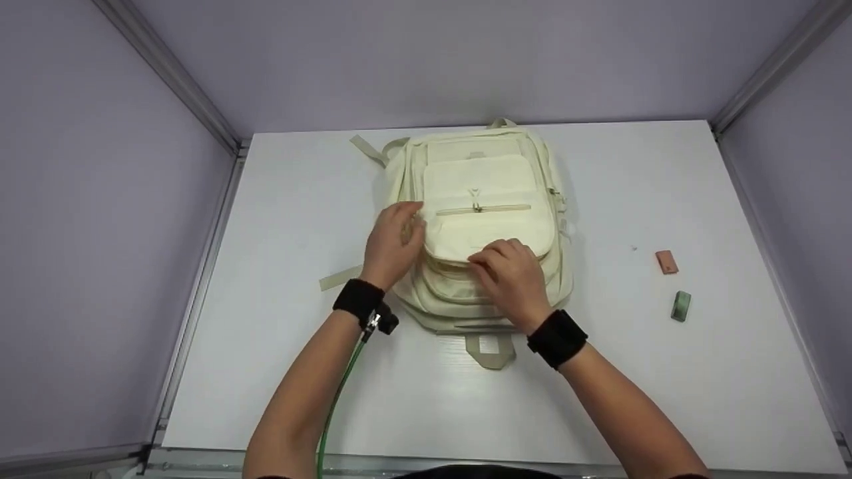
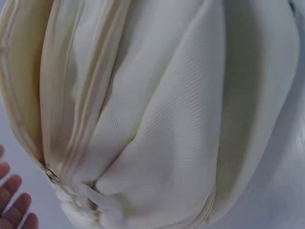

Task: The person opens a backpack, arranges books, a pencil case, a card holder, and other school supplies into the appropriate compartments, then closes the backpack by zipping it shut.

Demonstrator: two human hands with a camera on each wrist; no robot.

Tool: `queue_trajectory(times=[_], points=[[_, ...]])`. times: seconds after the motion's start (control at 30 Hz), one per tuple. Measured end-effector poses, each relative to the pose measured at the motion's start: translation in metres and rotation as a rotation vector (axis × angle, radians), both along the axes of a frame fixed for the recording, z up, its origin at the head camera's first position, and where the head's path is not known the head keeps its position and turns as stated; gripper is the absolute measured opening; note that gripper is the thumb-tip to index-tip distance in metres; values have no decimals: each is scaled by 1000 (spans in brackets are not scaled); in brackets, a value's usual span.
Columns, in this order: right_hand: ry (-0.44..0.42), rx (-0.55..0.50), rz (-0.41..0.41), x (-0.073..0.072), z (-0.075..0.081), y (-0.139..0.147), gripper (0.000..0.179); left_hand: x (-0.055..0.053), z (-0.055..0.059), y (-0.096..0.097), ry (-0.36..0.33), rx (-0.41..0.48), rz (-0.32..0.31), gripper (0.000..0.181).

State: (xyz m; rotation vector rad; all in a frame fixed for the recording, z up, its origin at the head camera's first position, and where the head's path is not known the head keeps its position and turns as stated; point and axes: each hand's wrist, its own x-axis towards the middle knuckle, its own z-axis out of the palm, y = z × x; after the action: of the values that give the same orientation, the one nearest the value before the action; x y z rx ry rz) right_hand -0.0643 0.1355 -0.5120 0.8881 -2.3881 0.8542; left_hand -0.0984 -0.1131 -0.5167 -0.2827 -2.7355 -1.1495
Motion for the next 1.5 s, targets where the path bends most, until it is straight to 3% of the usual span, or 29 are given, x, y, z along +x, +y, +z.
queue_trajectory(times=[0.13,0.17,0.23,0.37,0.53,0.7,0.9,1.1,1.27,1.5], points=[[25,7,-29,-3,5,0,6,15,13,16,233,-275,-333,46],[30,9,-37,-4,6,0,6,17,15,19,272,-337,-379,45],[35,14,-50,-6,9,-1,6,19,17,26,318,-425,-412,42],[41,0,-51,-8,11,0,6,19,22,34,291,-474,-371,32],[66,-111,-75,-11,12,20,13,16,26,38,278,-364,-281,24],[27,-154,-202,-20,5,64,18,12,32,38,265,-302,-201,22],[-118,-40,-414,-36,-12,128,18,7,41,39,224,-254,-139,23],[-410,168,-613,-50,-25,191,28,1,49,41,179,-233,-104,24],[-588,303,-684,-57,-40,239,38,-5,56,44,98,-214,-82,25],[-655,320,-714,-54,-57,266,32,-14,63,43,53,-172,-72,26]])
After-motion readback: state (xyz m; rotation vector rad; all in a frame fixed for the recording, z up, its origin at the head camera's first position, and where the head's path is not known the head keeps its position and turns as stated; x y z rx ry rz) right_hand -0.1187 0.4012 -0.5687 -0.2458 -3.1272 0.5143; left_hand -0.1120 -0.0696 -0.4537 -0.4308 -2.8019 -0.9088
